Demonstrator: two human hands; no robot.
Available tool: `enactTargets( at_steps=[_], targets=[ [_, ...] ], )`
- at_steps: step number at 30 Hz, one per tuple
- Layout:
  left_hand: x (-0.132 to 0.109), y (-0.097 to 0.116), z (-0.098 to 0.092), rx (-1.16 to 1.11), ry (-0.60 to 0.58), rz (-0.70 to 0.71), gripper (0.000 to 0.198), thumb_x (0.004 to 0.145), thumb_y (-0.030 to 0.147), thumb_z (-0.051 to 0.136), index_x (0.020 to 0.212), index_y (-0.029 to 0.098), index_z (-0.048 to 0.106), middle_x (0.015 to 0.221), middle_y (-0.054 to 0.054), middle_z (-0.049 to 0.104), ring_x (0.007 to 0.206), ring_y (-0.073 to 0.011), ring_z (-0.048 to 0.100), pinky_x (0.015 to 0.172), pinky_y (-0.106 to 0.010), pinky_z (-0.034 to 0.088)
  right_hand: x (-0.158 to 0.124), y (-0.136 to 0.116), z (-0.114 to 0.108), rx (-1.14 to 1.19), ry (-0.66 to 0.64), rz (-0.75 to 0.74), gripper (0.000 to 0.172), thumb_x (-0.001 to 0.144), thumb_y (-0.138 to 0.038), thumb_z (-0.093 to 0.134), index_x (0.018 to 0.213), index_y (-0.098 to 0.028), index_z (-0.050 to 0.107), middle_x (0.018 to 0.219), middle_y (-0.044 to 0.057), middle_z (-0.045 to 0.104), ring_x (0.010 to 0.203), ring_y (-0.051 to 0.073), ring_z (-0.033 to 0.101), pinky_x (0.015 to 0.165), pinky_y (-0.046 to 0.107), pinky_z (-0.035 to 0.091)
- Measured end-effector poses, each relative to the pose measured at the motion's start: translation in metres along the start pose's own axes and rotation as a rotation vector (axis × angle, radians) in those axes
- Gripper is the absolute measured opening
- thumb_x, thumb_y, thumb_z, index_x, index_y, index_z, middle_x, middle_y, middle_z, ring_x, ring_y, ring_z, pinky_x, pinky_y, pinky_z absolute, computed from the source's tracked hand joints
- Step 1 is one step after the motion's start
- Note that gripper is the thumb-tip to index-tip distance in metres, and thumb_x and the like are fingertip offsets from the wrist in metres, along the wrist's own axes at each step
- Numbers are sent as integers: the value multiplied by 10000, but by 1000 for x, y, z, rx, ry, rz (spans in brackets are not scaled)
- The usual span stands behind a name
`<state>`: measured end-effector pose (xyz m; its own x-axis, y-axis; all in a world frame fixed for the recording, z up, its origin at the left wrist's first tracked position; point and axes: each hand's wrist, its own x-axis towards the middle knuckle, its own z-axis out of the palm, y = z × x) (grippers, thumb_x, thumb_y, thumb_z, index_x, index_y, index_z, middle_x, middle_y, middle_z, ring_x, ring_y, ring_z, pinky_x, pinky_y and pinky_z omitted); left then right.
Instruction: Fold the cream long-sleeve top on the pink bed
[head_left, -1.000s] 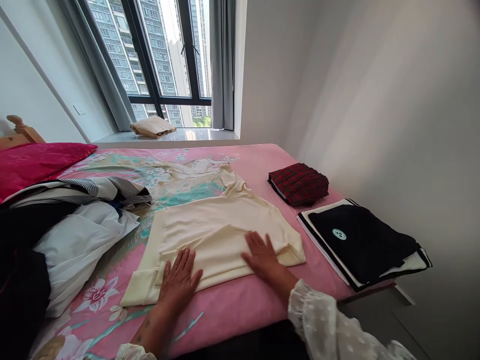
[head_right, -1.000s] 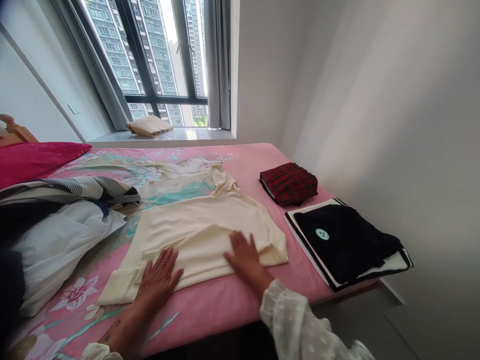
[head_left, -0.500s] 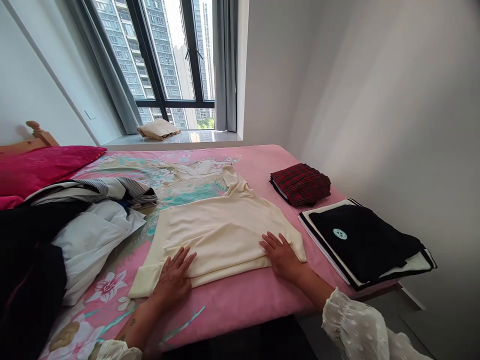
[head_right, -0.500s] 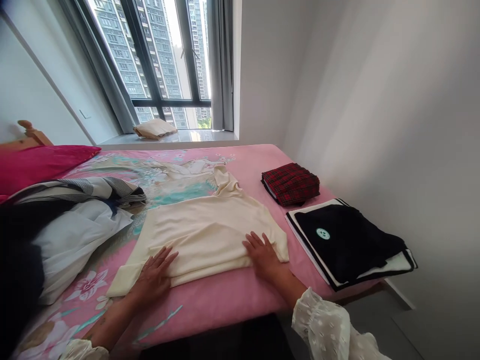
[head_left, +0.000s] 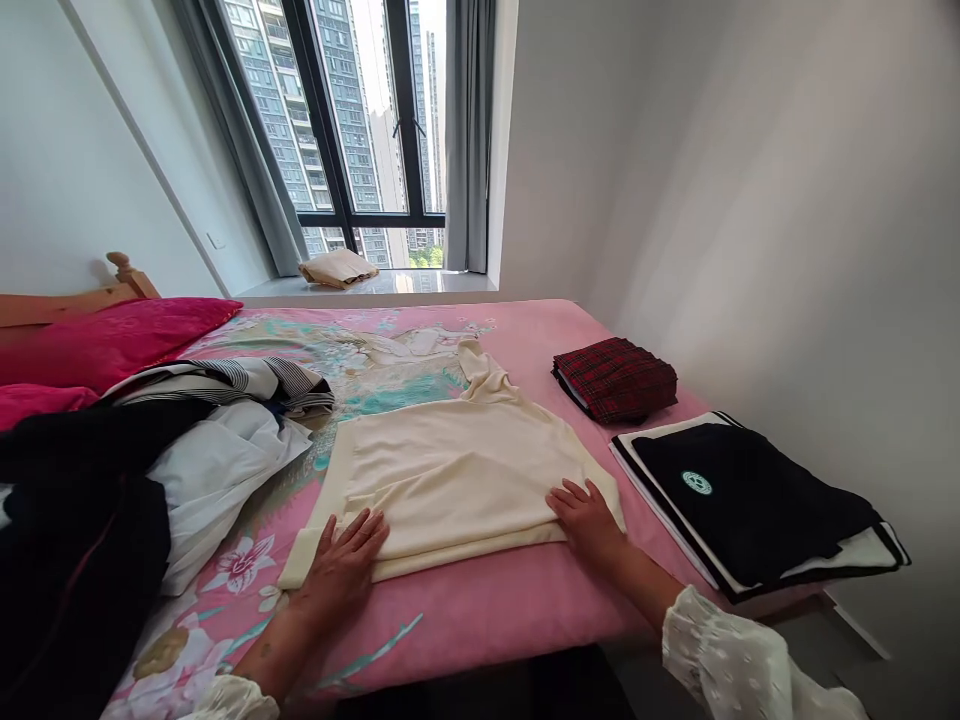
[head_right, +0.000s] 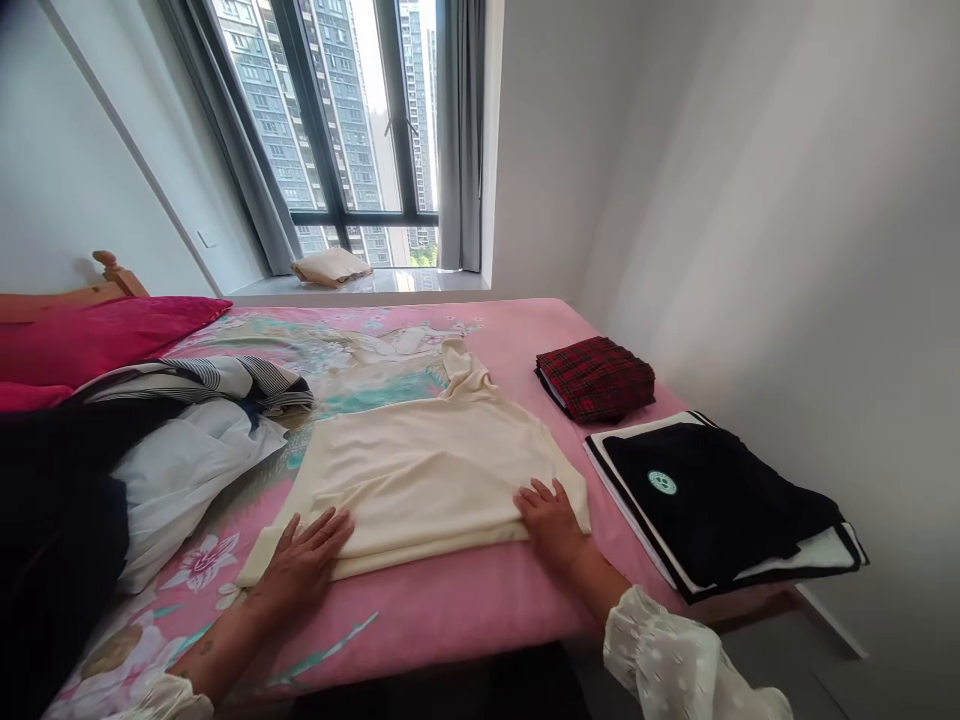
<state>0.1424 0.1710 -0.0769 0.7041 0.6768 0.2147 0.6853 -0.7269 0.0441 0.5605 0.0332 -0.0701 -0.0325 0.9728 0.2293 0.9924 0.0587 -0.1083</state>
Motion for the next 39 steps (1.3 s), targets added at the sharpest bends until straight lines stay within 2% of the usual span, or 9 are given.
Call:
enactTargets(
  at_steps=[6,10,13,15,19,23,28,33,39],
  targets=[
    [28,21,-15,-118,-14,106,495,787,40,332,1151,215,619,1300,-53,565,1274,-178,439,1090,-411,329,42,-64,-20,259,125,-182,443,711,-49,399,1063,-175,637,1159,55,628,1174,184,492,1085,373,285],
    [53,31,-3,-147,-72,79,454,825,86,350,1154,250,617,1289,-36,577,1247,-169,470,1086,-391,332,79,-98,-6,358,0,-437,430,763,-69,370,1081,-195,631,1137,38,642,1182,164,489,1050,339,349],
    [47,28,16,-81,-20,-109,451,880,231,357,1307,173,488,1395,-117,454,1316,-285,370,1078,-547,261,84,-92,21,271,-101,-351,397,862,-224,400,1225,-178,555,1300,77,542,1267,212,411,1089,428,275],
    [39,25,25,-26,15,-236,529,879,345,386,1360,128,416,1443,-135,373,1348,-330,295,1083,-569,214,79,-80,37,199,-107,-258,488,886,-333,415,1341,-160,443,1419,103,404,1333,245,313,1103,475,219],
    [34,23,27,12,-40,-322,588,863,415,399,1377,130,393,1475,-110,317,1366,-310,258,1109,-506,179,69,-63,58,127,-78,-265,541,918,-395,368,1410,-172,336,1474,90,309,1371,233,229,1122,460,159],
    [31,23,15,16,-126,-342,629,852,481,381,1406,187,333,1503,-78,259,1388,-283,207,1112,-565,20,69,-61,67,88,-26,-268,562,922,-437,353,1422,-186,310,1493,86,265,1384,237,187,1120,454,147],
    [26,20,4,-10,-226,-452,680,844,538,344,1443,242,221,1532,-45,177,1412,-262,113,1100,-575,20,70,-60,72,67,-42,-213,599,906,-482,358,1424,-184,308,1511,99,209,1396,258,134,1116,473,128],
    [31,14,-5,-78,-340,-445,662,837,558,334,1431,280,245,1534,-28,168,1412,-257,115,1084,-593,34,73,-61,65,92,-111,-187,605,893,-491,377,1416,-191,323,1511,101,210,1396,256,132,1118,464,115],
    [27,4,8,-5,-224,-385,636,861,520,311,1437,266,220,1534,-31,175,1414,-232,111,1095,-544,29,76,-68,48,127,-116,-145,614,889,-514,379,1413,-201,320,1515,96,200,1398,245,109,1124,449,77]
  ],
)
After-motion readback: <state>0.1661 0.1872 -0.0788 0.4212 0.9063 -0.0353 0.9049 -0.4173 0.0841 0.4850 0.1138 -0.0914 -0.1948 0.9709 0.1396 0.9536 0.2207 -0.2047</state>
